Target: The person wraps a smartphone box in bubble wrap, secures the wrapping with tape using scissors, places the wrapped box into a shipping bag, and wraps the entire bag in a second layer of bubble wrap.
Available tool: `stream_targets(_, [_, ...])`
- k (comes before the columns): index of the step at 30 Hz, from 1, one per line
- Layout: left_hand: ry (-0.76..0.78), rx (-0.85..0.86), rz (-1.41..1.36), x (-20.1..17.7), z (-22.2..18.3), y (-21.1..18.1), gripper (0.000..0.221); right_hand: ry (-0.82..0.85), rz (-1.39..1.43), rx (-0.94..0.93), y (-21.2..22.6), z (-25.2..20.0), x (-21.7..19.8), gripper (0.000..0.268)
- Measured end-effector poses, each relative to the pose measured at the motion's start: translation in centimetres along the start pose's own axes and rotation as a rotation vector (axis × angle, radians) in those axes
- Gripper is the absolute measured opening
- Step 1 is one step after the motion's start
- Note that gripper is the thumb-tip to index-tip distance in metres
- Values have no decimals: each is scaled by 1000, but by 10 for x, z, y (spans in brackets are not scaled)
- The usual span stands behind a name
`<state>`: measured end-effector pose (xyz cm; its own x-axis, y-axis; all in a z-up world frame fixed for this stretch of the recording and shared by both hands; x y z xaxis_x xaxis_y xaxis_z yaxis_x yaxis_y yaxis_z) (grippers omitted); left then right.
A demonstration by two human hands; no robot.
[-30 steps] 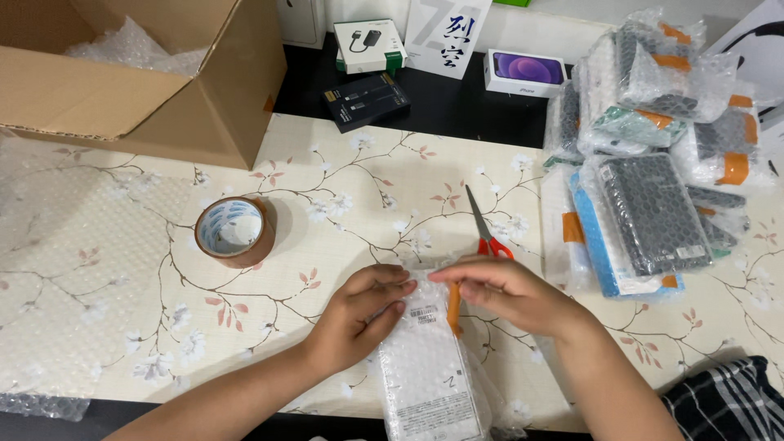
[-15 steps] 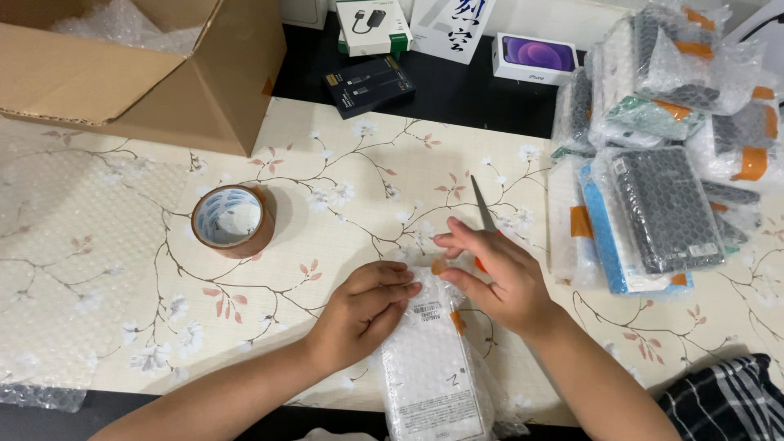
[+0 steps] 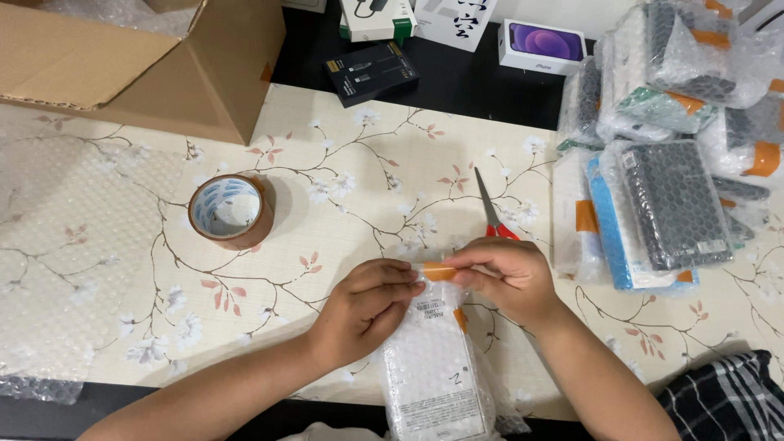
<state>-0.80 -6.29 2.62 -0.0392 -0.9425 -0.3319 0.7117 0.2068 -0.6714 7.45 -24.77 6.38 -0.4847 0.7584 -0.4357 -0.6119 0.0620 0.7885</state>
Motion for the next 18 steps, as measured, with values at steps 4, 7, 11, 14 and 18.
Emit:
stream_targets(4, [-12, -27, 4, -1, 1, 1, 22, 174, 58, -27, 6, 6, 10, 16])
stream_targets(7, [-23, -36, 1, 0, -1, 3, 20, 268, 80, -52, 16, 9, 12, 16])
stream_targets(11, [-20, -26, 25, 0, 0, 1, 24, 189, 154, 16, 22, 9, 3, 16])
stream_targets(14, [-24, -18, 27, -1, 0, -1, 24, -4, -125, 94, 42, 10, 2, 16])
stream_targets(18, [-40, -58, 23, -2, -1, 2, 24, 12, -280, -150, 53, 3, 28, 15])
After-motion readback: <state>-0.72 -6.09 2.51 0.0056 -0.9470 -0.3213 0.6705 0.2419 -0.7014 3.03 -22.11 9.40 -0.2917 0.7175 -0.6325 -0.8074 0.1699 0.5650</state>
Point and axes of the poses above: each hand's wrist, its own z-axis towards the middle knuckle, its own x-axis out of the palm, y = z × x, the point moved 7 cm from there along z, towards the middle knuckle, and after that the axes turned 5 degrees about y, right-handed, at the moved point
